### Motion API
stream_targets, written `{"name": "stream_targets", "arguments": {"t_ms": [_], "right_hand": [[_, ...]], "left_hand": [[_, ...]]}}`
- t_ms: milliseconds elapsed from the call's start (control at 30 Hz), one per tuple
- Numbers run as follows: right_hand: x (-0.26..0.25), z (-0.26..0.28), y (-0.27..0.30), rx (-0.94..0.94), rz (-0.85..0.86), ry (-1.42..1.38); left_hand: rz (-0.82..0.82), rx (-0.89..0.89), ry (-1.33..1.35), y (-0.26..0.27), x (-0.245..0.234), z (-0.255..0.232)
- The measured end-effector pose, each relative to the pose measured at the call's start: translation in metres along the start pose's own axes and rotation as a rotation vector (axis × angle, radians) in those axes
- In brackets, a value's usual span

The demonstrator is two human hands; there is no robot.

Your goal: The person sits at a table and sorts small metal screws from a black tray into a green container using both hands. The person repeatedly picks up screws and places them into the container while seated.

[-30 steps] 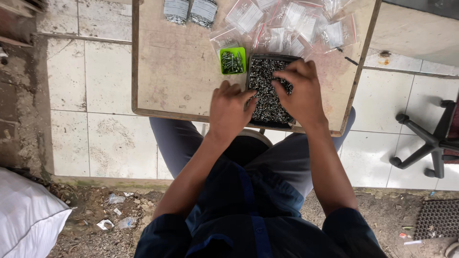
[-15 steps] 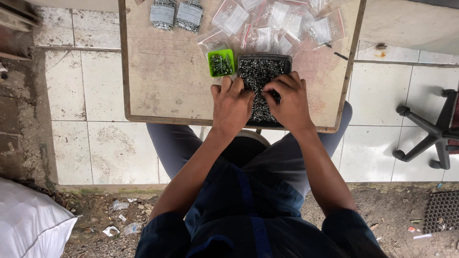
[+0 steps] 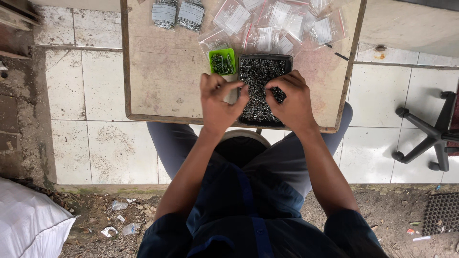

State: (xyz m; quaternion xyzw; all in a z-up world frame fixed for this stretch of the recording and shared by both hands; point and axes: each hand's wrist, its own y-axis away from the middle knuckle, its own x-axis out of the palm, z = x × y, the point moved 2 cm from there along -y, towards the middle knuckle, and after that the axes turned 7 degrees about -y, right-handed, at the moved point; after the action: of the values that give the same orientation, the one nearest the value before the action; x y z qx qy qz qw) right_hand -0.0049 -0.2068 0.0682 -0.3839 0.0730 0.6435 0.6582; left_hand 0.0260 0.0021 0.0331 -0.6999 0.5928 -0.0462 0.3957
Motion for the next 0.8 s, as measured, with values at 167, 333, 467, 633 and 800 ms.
{"name": "stream_targets", "arguments": {"t_ms": [167, 333, 467, 633, 800], "right_hand": [[-0.005, 0.03, -0.024, -0.078, -0.09, -0.101], [-0.005, 0.076, -0.054, -0.224, -0.183, -0.158], [0.017, 0.074, -0.072, -0.274, -0.208, -0.172], [0.04, 0.056, -0.083, -0.314, -0.162, -0.074], [0.038, 0.072, -0.084, -0.335, -0.185, -0.086]], "left_hand": [[-0.034, 0.02, -0.114, -0.036, -0.036, 0.009], [0.046, -0.007, -0.397, -0.04, -0.039, 0.035], [0.001, -0.112, -0.301, -0.032, -0.052, 0.04], [-0.054, -0.159, -0.211, -0.033, -0.072, 0.04], [-0.058, -0.181, -0.165, -0.031, -0.082, 0.039]]}}
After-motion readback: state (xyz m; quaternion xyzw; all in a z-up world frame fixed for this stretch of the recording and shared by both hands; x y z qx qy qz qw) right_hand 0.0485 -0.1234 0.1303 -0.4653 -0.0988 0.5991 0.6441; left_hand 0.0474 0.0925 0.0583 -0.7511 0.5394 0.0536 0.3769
